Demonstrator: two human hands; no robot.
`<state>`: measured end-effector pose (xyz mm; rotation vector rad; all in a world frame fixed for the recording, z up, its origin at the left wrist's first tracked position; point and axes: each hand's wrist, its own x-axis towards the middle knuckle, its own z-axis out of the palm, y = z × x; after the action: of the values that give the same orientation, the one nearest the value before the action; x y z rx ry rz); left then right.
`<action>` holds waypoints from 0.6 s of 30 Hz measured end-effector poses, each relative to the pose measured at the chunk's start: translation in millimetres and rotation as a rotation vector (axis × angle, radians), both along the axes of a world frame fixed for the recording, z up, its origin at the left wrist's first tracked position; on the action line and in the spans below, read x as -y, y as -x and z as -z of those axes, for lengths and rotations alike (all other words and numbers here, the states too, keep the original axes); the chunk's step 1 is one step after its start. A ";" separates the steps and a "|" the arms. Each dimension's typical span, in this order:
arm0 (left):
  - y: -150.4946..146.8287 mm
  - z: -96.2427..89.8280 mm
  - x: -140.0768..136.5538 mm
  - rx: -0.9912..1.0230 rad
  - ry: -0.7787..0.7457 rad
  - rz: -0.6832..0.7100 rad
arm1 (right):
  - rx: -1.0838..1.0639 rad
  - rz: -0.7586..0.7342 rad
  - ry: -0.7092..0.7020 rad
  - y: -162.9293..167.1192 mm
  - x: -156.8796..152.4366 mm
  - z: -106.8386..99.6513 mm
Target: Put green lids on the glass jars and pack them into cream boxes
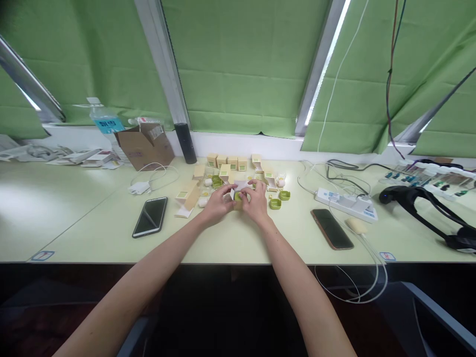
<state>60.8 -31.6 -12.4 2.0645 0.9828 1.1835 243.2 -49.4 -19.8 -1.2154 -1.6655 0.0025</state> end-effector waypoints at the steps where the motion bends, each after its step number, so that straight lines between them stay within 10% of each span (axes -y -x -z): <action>1: -0.1 0.2 -0.2 0.000 -0.002 0.000 | -0.003 0.004 0.001 -0.1 -0.9 0.7; 18: 0.0 -1.5 2.3 0.039 0.025 0.029 | -0.342 -0.063 0.036 -5.0 -6.9 -2.1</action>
<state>60.8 -33.8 -10.9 2.0221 0.9417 1.1857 248.2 -42.5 -17.7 -1.1181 -1.4065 0.2663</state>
